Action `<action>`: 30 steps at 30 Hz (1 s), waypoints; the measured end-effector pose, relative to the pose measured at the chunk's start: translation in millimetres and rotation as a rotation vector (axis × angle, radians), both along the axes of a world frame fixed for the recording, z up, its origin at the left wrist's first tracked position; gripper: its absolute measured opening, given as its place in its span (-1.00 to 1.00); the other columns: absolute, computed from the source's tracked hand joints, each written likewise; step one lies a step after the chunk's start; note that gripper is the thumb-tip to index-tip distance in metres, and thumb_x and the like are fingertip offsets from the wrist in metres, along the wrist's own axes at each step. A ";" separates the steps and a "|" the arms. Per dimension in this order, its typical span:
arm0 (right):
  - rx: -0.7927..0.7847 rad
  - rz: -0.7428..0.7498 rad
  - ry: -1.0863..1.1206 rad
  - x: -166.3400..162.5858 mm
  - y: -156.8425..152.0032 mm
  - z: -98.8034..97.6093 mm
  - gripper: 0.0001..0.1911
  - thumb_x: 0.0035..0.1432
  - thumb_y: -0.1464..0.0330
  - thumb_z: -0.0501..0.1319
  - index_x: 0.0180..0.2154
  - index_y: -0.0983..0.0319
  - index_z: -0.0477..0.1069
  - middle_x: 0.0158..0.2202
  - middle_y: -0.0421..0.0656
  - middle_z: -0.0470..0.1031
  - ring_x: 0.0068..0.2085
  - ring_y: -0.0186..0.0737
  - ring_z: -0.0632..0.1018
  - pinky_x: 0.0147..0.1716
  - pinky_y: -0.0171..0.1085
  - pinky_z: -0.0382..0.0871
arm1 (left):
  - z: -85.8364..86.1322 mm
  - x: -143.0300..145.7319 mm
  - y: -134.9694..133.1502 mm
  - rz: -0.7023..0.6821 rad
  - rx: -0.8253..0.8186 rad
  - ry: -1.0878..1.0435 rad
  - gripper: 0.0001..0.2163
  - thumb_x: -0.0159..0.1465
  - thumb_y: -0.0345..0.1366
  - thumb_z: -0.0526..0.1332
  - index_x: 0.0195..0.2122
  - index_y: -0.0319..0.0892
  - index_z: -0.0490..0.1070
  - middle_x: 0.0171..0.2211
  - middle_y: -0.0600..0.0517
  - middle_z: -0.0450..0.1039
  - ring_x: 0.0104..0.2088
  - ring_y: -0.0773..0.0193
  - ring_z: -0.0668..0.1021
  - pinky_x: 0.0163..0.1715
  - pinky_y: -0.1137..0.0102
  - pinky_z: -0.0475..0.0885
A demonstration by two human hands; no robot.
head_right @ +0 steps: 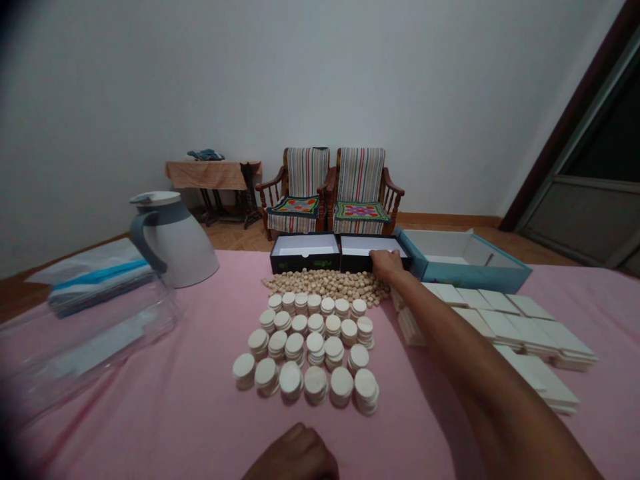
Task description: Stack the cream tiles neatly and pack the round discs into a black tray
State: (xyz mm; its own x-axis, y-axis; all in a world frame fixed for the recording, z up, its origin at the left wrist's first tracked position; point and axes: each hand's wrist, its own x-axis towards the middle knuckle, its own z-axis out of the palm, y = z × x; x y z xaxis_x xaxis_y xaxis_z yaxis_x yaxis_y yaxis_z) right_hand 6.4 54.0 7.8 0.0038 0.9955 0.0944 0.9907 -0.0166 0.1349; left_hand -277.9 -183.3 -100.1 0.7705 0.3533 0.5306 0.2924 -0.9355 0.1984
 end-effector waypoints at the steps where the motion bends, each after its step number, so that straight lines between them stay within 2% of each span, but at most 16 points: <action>1: 0.005 -0.004 0.003 0.8 -0.3 -0.6 -0.66 0.19 0.49 0.00 -0.03 0.29 0.35 -0.04 0.09 0.47 0.00 -0.02 0.44 -0.12 -0.12 0.12 | 0.4 0.0 -0.1 0.000 -0.004 -0.003 -0.82 0.30 -0.21 0.14 -0.40 -0.19 0.30 -0.54 0.09 0.37 -0.50 0.38 0.38 -0.50 0.48 0.26; 10: 0.059 0.008 0.015 8.6 -9.5 -1.0 -0.68 0.24 0.43 -0.04 -0.04 0.25 0.37 -0.08 0.05 0.50 -0.05 -0.02 0.47 -0.20 -0.18 0.14 | 12.7 1.5 -1.2 -0.008 -0.023 -0.147 -0.83 0.33 -0.27 0.11 -0.40 -0.19 0.30 -0.56 0.09 0.37 -0.51 0.39 0.39 -0.51 0.51 0.27; 20: 0.191 0.066 0.065 14.5 -18.7 -4.1 -0.71 0.23 0.45 -0.03 -0.11 0.25 0.40 -0.16 0.00 0.53 -0.11 -0.08 0.48 -0.26 -0.23 0.09 | 7.2 -1.3 -2.0 -0.003 -0.065 -0.033 -0.90 0.28 -0.31 0.16 -0.38 -0.18 0.30 -0.52 0.07 0.41 -0.49 0.38 0.41 -0.49 0.50 0.30; 30: 0.342 0.140 0.155 23.4 -24.0 -12.4 -0.72 0.22 0.45 -0.02 -0.14 0.27 0.41 -0.19 -0.01 0.53 -0.15 -0.11 0.46 -0.21 -0.24 0.12 | 13.6 0.8 -2.5 -0.023 -0.026 -0.178 -0.85 0.32 -0.33 0.08 -0.40 -0.20 0.30 -0.55 0.06 0.39 -0.51 0.38 0.40 -0.51 0.49 0.29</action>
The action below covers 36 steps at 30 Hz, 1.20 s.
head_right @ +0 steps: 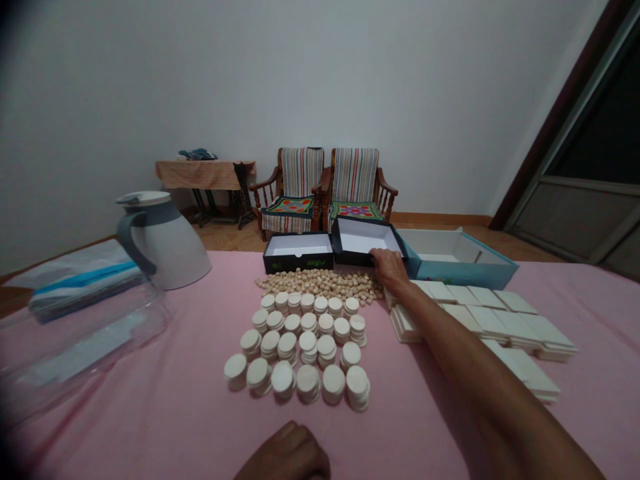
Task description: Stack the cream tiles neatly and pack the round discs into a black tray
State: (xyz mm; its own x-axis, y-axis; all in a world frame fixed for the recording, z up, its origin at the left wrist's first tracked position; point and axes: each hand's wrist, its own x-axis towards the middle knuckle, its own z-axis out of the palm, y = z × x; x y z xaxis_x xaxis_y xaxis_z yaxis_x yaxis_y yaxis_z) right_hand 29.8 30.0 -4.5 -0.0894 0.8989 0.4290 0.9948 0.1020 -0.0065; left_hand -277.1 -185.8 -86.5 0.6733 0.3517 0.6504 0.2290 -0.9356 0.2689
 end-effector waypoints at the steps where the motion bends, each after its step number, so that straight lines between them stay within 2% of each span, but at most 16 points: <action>1: 0.011 0.011 0.009 1.5 1.1 -0.9 -0.72 0.22 0.45 -0.02 -0.14 0.27 0.42 -0.19 -0.01 0.53 -0.15 -0.12 0.46 -0.21 -0.25 0.13 | -0.5 -0.3 -0.2 0.004 -0.001 0.016 -0.86 0.32 -0.33 0.10 -0.40 -0.20 0.30 -0.55 0.07 0.39 -0.51 0.38 0.40 -0.51 0.49 0.29; 6: 0.058 0.059 0.050 7.6 5.9 -3.2 -0.73 0.18 0.45 0.01 -0.18 0.26 0.44 -0.25 -0.03 0.54 -0.21 -0.13 0.47 -0.22 -0.25 0.18 | -1.9 -1.3 -0.2 0.015 -0.034 0.111 -0.88 0.28 -0.32 0.17 -0.40 -0.19 0.30 -0.53 0.07 0.40 -0.49 0.38 0.42 -0.49 0.50 0.30; 15: 0.147 0.122 0.147 15.1 12.9 -0.3 -0.72 0.17 0.45 0.01 -0.18 0.25 0.45 -0.25 -0.04 0.55 -0.20 -0.12 0.50 -0.19 -0.24 0.27 | 1.6 -1.0 0.1 -0.008 -0.017 0.028 -0.88 0.32 -0.33 0.10 -0.38 -0.20 0.30 -0.53 0.07 0.40 -0.50 0.38 0.41 -0.50 0.50 0.29; 20: 0.174 0.153 0.186 10.1 8.8 12.9 -0.72 0.17 0.44 0.01 -0.18 0.23 0.46 -0.26 -0.06 0.55 -0.21 -0.12 0.50 -0.21 -0.27 0.28 | 0.1 -2.0 0.6 -0.011 -0.018 0.080 -0.88 0.31 -0.33 0.11 -0.38 -0.20 0.29 -0.52 0.07 0.40 -0.48 0.38 0.41 -0.48 0.49 0.29; 24: 0.177 0.180 0.189 0.8 -3.7 35.0 -0.73 0.17 0.42 0.00 -0.20 0.24 0.45 -0.27 -0.06 0.54 -0.23 -0.14 0.49 -0.23 -0.28 0.27 | 4.7 -1.0 -1.2 0.000 0.013 0.065 -0.86 0.32 -0.33 0.10 -0.39 -0.19 0.29 -0.52 0.08 0.40 -0.47 0.38 0.39 -0.48 0.47 0.26; 27: 0.218 0.211 0.169 -7.1 -25.7 57.7 -0.74 0.18 0.41 -0.01 -0.22 0.25 0.43 -0.30 -0.05 0.52 -0.25 -0.13 0.48 -0.25 -0.28 0.25 | 9.0 -0.5 -3.0 -0.021 0.126 0.080 -0.88 0.30 -0.37 0.13 -0.40 -0.19 0.29 -0.47 0.07 0.41 -0.46 0.37 0.37 -0.46 0.43 0.23; 30: 0.278 0.259 0.138 -13.7 -63.2 79.7 -0.75 0.21 0.39 -0.02 -0.22 0.27 0.41 -0.33 -0.05 0.50 -0.28 -0.14 0.47 -0.27 -0.28 0.24 | 17.3 -1.9 -5.0 -0.039 0.200 0.128 -0.89 0.26 -0.42 0.14 -0.42 -0.19 0.28 -0.43 0.04 0.39 -0.44 0.34 0.34 -0.45 0.41 0.21; 33: 0.322 0.266 0.105 -16.7 -113.1 95.1 -0.75 0.23 0.37 -0.03 -0.20 0.26 0.40 -0.28 -0.04 0.51 -0.25 -0.12 0.48 -0.25 -0.25 0.24 | 34.8 -5.6 -9.7 -0.093 0.148 0.189 -0.91 0.22 -0.46 0.10 -0.42 -0.19 0.25 -0.41 0.00 0.38 -0.42 0.31 0.33 -0.43 0.41 0.23; 36: 0.328 0.273 0.090 -14.3 -167.6 103.4 -0.76 0.24 0.36 -0.02 -0.21 0.24 0.40 -0.25 -0.05 0.52 -0.24 -0.13 0.49 -0.25 -0.23 0.27 | 57.1 -9.9 -17.0 -0.117 -0.028 0.377 -0.88 0.14 -0.52 0.10 -0.32 -0.19 0.26 -0.28 -0.05 0.39 -0.29 0.24 0.37 -0.29 0.37 0.30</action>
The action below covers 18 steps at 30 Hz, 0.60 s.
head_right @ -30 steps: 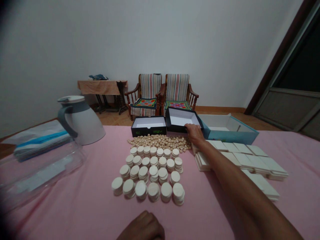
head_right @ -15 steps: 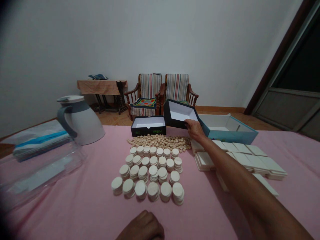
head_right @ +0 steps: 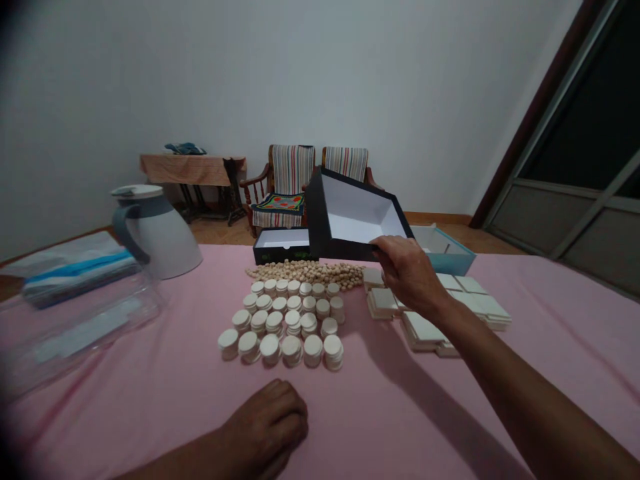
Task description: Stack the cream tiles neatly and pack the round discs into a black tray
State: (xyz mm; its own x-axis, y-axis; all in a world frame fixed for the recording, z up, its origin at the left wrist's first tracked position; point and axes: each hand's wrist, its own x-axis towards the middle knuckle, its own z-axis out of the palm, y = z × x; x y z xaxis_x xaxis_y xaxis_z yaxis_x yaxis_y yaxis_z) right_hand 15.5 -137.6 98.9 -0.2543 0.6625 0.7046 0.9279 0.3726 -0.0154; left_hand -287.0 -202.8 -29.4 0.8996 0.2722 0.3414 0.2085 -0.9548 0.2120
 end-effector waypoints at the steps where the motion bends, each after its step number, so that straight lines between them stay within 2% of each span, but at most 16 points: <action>1: -0.011 0.010 -0.005 2.0 -18.1 1.6 -0.77 0.24 0.36 -0.01 -0.21 0.23 0.40 -0.25 -0.06 0.53 -0.25 -0.13 0.50 -0.25 -0.23 0.29 | 6.2 -0.9 -2.4 0.016 -0.033 0.030 -0.85 0.13 -0.54 0.08 -0.30 -0.19 0.26 -0.26 -0.06 0.39 -0.27 0.23 0.37 -0.25 0.36 0.30; 4: -0.072 0.053 -0.015 10.1 -70.5 3.9 -0.78 0.23 0.35 0.01 -0.19 0.21 0.40 -0.24 -0.08 0.53 -0.25 -0.14 0.52 -0.26 -0.22 0.33 | 16.0 -1.1 -7.6 0.031 -0.059 0.044 -0.85 0.16 -0.55 0.05 -0.29 -0.22 0.28 -0.26 -0.07 0.37 -0.26 0.23 0.36 -0.23 0.34 0.31; 8: -0.237 0.085 -0.034 20.7 -134.0 2.9 -0.80 0.23 0.31 0.03 -0.17 0.13 0.39 -0.27 -0.13 0.53 -0.30 -0.17 0.53 -0.33 -0.24 0.38 | 14.3 1.3 -10.8 0.064 -0.056 -0.009 -0.86 0.24 -0.51 0.01 -0.28 -0.23 0.32 -0.28 -0.08 0.36 -0.26 0.23 0.37 -0.22 0.34 0.31; 11: -0.340 0.109 -0.040 27.3 -170.2 0.0 -0.80 0.22 0.31 0.05 -0.14 0.07 0.38 -0.26 -0.15 0.53 -0.27 -0.16 0.55 -0.35 -0.26 0.43 | 13.7 2.7 -12.1 0.090 -0.051 -0.023 -0.85 0.27 -0.48 -0.01 -0.29 -0.24 0.34 -0.31 -0.08 0.36 -0.28 0.24 0.38 -0.24 0.34 0.32; 14: -0.398 0.138 -0.054 35.2 -190.8 -5.6 -0.73 0.19 0.34 0.07 -0.07 0.02 0.37 -0.22 -0.15 0.54 -0.19 -0.11 0.56 -0.32 -0.25 0.48 | 15.6 3.9 -12.4 0.105 -0.053 -0.039 -0.83 0.28 -0.46 -0.03 -0.31 -0.24 0.35 -0.33 -0.07 0.36 -0.30 0.25 0.38 -0.27 0.34 0.33; 18: -0.491 0.140 -0.070 44.3 -196.1 -15.2 -0.66 0.19 0.37 0.06 -0.01 0.01 0.35 -0.15 -0.13 0.53 -0.12 -0.08 0.55 -0.24 -0.19 0.50 | 15.0 4.8 -11.1 0.122 -0.060 -0.047 -0.82 0.28 -0.46 -0.03 -0.32 -0.23 0.35 -0.34 -0.07 0.36 -0.31 0.24 0.39 -0.27 0.34 0.33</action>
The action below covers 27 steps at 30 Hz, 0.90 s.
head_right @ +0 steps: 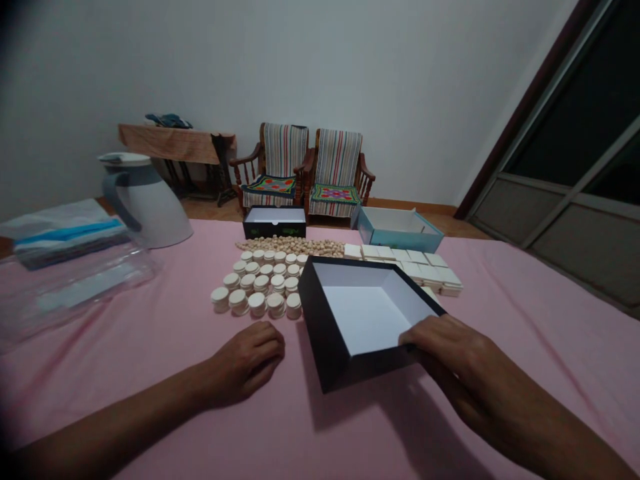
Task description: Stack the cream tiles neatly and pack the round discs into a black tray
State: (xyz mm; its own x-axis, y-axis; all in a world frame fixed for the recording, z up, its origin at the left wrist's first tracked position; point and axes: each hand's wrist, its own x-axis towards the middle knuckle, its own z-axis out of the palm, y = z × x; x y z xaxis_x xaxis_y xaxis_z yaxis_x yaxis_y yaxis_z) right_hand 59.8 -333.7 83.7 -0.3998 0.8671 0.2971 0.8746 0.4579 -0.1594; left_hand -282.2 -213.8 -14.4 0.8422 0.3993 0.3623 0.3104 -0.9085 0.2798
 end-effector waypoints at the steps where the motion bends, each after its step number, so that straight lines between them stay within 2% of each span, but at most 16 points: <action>1: -0.010 -0.002 -0.005 1.0 1.3 -1.6 -0.66 0.19 0.37 0.06 0.00 0.01 0.34 -0.14 -0.12 0.53 -0.12 -0.08 0.54 -0.21 -0.18 0.50 | -0.9 -0.2 0.3 -0.003 -0.002 0.001 -0.82 0.28 -0.46 -0.03 -0.32 -0.23 0.35 -0.34 -0.07 0.37 -0.30 0.24 0.39 -0.27 0.34 0.33; 3: 0.009 -0.009 -0.011 1.3 5.5 -2.7 -0.66 0.19 0.37 0.06 0.00 0.02 0.33 -0.13 -0.12 0.52 -0.10 -0.09 0.54 -0.20 -0.20 0.49 | -3.0 -0.9 0.7 -0.008 -0.010 0.001 -0.83 0.28 -0.47 -0.02 -0.31 -0.23 0.35 -0.33 -0.07 0.37 -0.29 0.24 0.39 -0.26 0.33 0.33; 6: 0.129 -0.020 0.039 0.1 13.1 -1.1 -0.71 0.19 0.36 0.06 -0.05 -0.01 0.34 -0.20 -0.15 0.54 -0.18 -0.12 0.57 -0.32 -0.26 0.51 | -4.3 -2.3 1.0 -0.009 -0.028 0.005 -0.84 0.27 -0.49 -0.01 -0.30 -0.23 0.35 -0.32 -0.07 0.37 -0.28 0.23 0.38 -0.24 0.33 0.31; 8: 0.198 -0.070 0.088 0.1 16.2 -0.6 -0.72 0.18 0.33 0.06 -0.07 -0.02 0.33 -0.20 -0.14 0.54 -0.24 -0.12 0.57 -0.40 -0.26 0.51 | -3.5 -2.7 1.5 -0.012 -0.036 0.016 -0.84 0.27 -0.49 0.00 -0.29 -0.23 0.34 -0.31 -0.07 0.37 -0.27 0.23 0.38 -0.23 0.32 0.31; 12: 0.258 -0.190 0.116 1.0 11.3 -5.3 -0.68 0.18 0.30 0.07 -0.02 -0.07 0.31 -0.12 -0.12 0.51 -0.26 -0.06 0.56 -0.42 -0.20 0.51 | -1.6 -2.6 2.8 -0.026 -0.032 0.020 -0.83 0.27 -0.49 -0.02 -0.30 -0.23 0.35 -0.31 -0.08 0.38 -0.27 0.23 0.38 -0.24 0.32 0.32; 20: 0.164 -0.147 0.134 -1.8 -21.7 -16.3 -0.64 0.17 0.33 0.06 0.00 -0.11 0.30 -0.16 -0.16 0.54 -0.27 -0.06 0.58 -0.44 -0.23 0.54 | -4.7 -2.3 1.5 -0.013 -0.014 0.011 -0.83 0.28 -0.48 -0.02 -0.30 -0.24 0.36 -0.32 -0.07 0.37 -0.28 0.23 0.39 -0.24 0.32 0.33; 27: 0.049 -0.102 0.036 19.8 -68.6 -56.1 -0.61 0.15 0.34 0.11 0.02 -0.05 0.32 -0.07 -0.17 0.51 -0.10 -0.04 0.54 -0.14 -0.10 0.50 | -4.2 -0.9 -1.6 -0.007 0.027 0.049 -0.84 0.29 -0.47 -0.01 -0.28 -0.25 0.35 -0.30 -0.08 0.37 -0.27 0.23 0.39 -0.24 0.33 0.32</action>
